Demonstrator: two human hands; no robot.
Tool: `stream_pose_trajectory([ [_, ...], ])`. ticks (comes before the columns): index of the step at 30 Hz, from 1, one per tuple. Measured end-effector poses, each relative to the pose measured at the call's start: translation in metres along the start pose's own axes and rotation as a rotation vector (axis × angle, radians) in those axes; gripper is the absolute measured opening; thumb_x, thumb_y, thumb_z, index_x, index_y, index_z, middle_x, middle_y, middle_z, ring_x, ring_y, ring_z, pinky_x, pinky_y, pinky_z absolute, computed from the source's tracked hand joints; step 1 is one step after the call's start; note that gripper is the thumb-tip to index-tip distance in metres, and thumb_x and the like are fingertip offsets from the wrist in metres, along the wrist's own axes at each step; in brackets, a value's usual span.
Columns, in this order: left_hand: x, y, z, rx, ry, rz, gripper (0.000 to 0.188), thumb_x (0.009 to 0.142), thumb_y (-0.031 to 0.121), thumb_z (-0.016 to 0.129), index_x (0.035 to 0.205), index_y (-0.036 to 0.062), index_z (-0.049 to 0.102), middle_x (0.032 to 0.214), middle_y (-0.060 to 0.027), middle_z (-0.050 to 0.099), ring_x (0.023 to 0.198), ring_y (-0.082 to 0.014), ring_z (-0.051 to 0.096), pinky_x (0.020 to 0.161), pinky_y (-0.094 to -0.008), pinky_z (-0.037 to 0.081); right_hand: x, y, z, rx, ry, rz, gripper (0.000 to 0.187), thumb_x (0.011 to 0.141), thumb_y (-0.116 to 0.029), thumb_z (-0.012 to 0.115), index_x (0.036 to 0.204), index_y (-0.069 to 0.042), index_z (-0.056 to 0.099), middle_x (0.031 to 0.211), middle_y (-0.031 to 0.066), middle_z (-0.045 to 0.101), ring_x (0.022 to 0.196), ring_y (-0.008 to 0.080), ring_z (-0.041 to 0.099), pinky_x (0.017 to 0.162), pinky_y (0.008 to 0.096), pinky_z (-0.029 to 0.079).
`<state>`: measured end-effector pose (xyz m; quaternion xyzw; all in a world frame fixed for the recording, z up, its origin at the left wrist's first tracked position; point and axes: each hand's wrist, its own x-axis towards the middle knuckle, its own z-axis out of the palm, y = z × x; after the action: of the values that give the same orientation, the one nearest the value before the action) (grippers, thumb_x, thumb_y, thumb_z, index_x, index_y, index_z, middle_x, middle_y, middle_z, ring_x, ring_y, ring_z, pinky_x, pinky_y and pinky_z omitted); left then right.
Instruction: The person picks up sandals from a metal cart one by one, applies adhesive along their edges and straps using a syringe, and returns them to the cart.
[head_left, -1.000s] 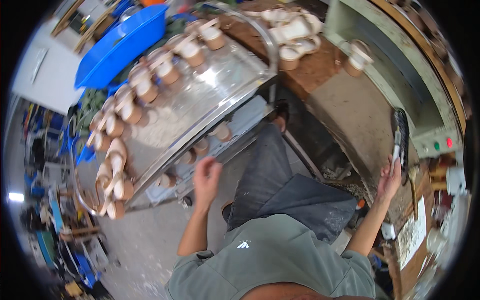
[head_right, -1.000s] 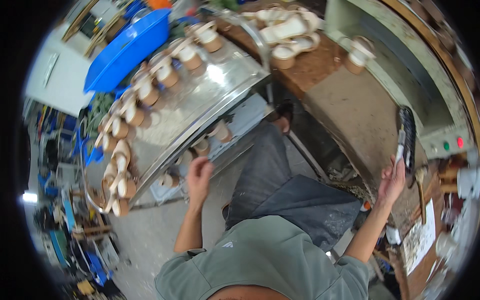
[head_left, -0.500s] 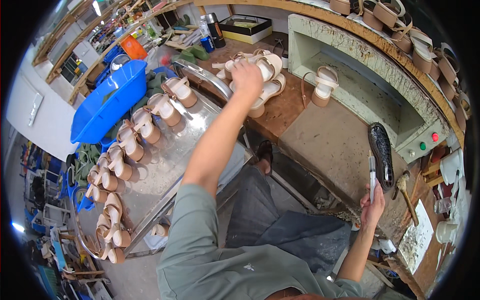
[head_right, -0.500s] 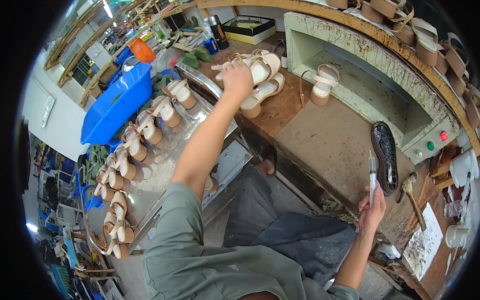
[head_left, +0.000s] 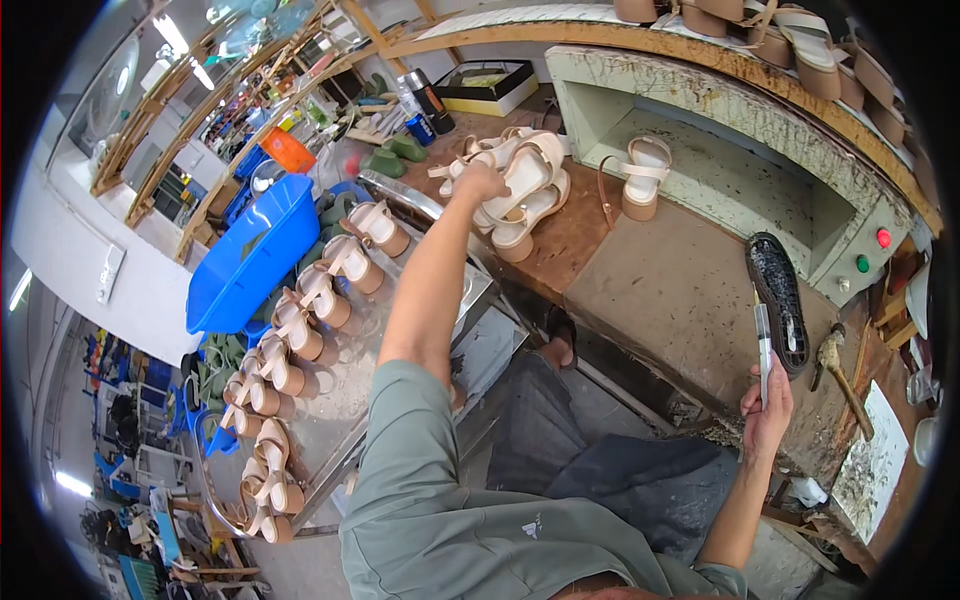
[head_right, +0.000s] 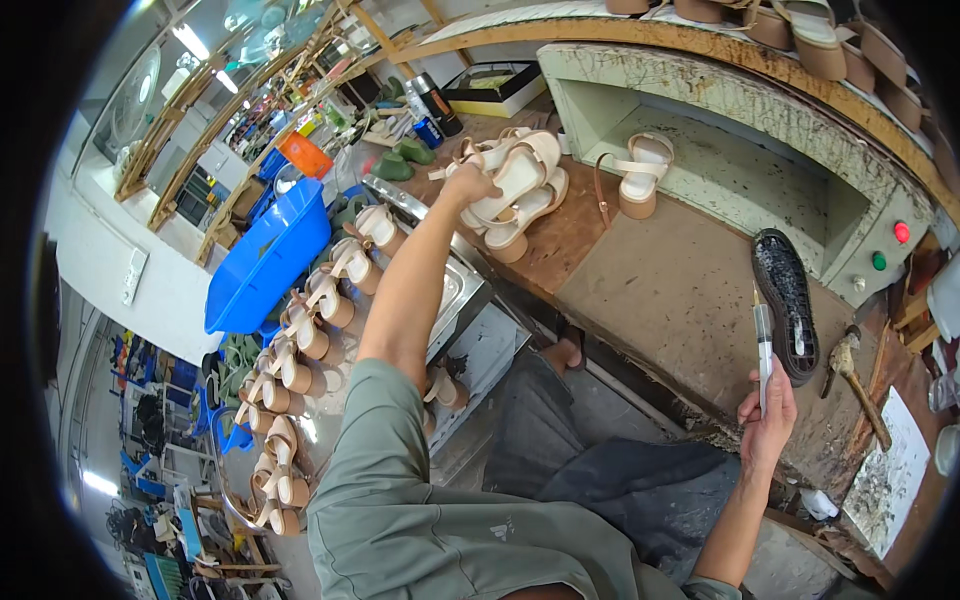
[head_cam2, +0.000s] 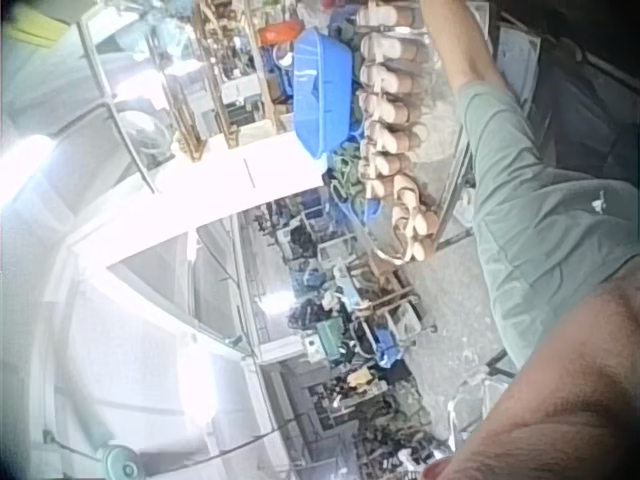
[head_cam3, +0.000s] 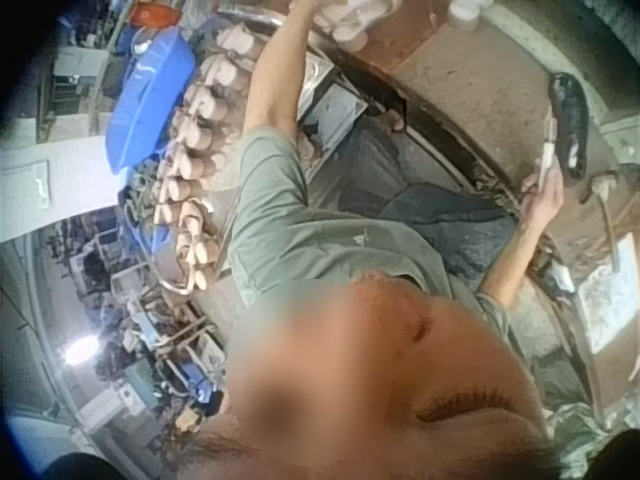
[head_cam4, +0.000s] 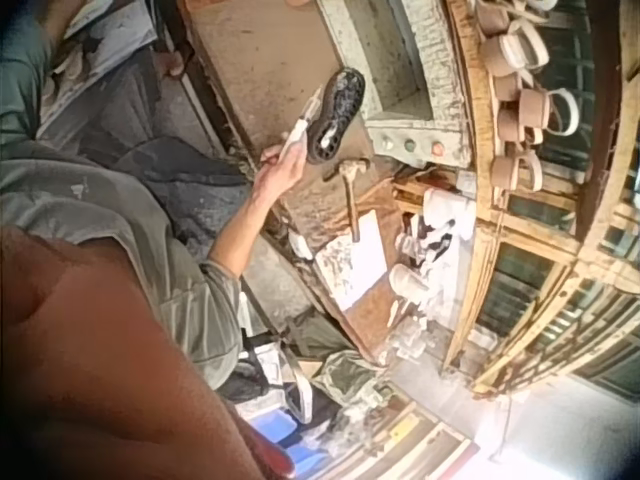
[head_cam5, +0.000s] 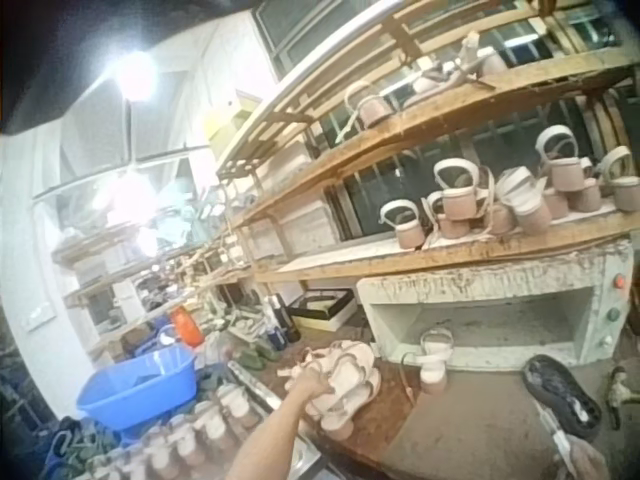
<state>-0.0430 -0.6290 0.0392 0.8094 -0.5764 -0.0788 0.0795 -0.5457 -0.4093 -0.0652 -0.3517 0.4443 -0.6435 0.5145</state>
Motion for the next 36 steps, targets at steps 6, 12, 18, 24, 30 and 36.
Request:
stream_pose_trajectory([
  [6, -0.114, 0.051, 0.0, -1.271, -0.35, 0.135, 0.022, 0.08, 0.01, 0.056, 0.096, -0.0035, 0.061, 0.088, -0.0123, 0.065, 0.077, -0.0199, 0.063, 0.071, -0.0324, 0.049, -0.021, -0.012, 0.018, 0.009, 0.076, -0.072, 0.046, 0.092, -0.016, 0.048, 0.135, -0.006, 0.036, 0.093, 0.0049, 0.058, 0.052, 0.0053, 0.045, 0.042, 0.0184, 0.034],
  [12, -0.258, 0.113, 0.145, -1.788, -0.415, -0.181, 0.031, 0.079, 0.007, 0.061, 0.105, -0.0052, 0.05, 0.095, -0.0109, 0.06, 0.083, -0.0182, 0.059, 0.077, -0.0283, 0.048, -0.031, 0.034, 0.085, 0.028, 0.031, -0.097, 0.054, 0.086, -0.008, 0.06, 0.134, -0.005, 0.035, 0.091, 0.0026, 0.053, 0.076, 0.01, 0.054, 0.069, 0.0216, 0.046],
  [18, -0.319, 0.118, 0.188, -2.393, -1.162, 0.328, 0.086, 0.067, 0.0, 0.057, 0.141, -0.0019, 0.012, 0.143, -0.0091, 0.027, 0.133, -0.0192, 0.024, 0.108, -0.0347, 0.017, -0.042, 0.039, 0.082, -0.003, 0.107, -0.077, 0.058, 0.085, -0.004, 0.06, 0.135, -0.005, 0.031, 0.096, 0.0043, 0.051, 0.097, 0.014, 0.055, 0.081, 0.0262, 0.048],
  [24, -0.322, 0.111, 0.2, -2.001, -1.048, 0.289, 0.08, 0.072, 0.004, 0.064, 0.139, 0.0024, 0.02, 0.138, -0.0082, 0.034, 0.129, -0.0188, 0.03, 0.107, -0.0337, 0.019, -0.048, 0.047, 0.074, 0.102, 0.074, -0.009, 0.061, 0.083, 0.001, 0.06, 0.135, -0.006, 0.03, 0.1, 0.0058, 0.048, 0.095, 0.0157, 0.058, 0.083, 0.0268, 0.049],
  [30, -0.334, 0.158, 0.196, -1.948, -0.62, 0.127, 0.058, 0.081, 0.026, 0.067, 0.125, 0.0015, 0.037, 0.115, -0.0046, 0.05, 0.103, -0.0117, 0.05, 0.087, -0.0275, 0.041, -0.049, 0.045, 0.081, -0.237, 0.013, -0.046, 0.069, 0.078, 0.007, 0.062, 0.136, -0.007, 0.027, 0.106, 0.0088, 0.045, 0.097, 0.0142, 0.055, 0.077, 0.0265, 0.052],
  [36, -0.33, 0.163, 0.2, -2.048, -0.623, -0.043, 0.046, 0.084, 0.022, 0.061, 0.122, 0.0019, 0.042, 0.11, -0.0066, 0.053, 0.099, -0.0135, 0.053, 0.085, -0.0283, 0.043, -0.053, 0.049, 0.082, -0.29, -0.029, -0.11, 0.065, 0.078, 0.007, 0.061, 0.133, -0.006, 0.031, 0.107, 0.0105, 0.045, 0.094, 0.0153, 0.056, 0.076, 0.0264, 0.051],
])
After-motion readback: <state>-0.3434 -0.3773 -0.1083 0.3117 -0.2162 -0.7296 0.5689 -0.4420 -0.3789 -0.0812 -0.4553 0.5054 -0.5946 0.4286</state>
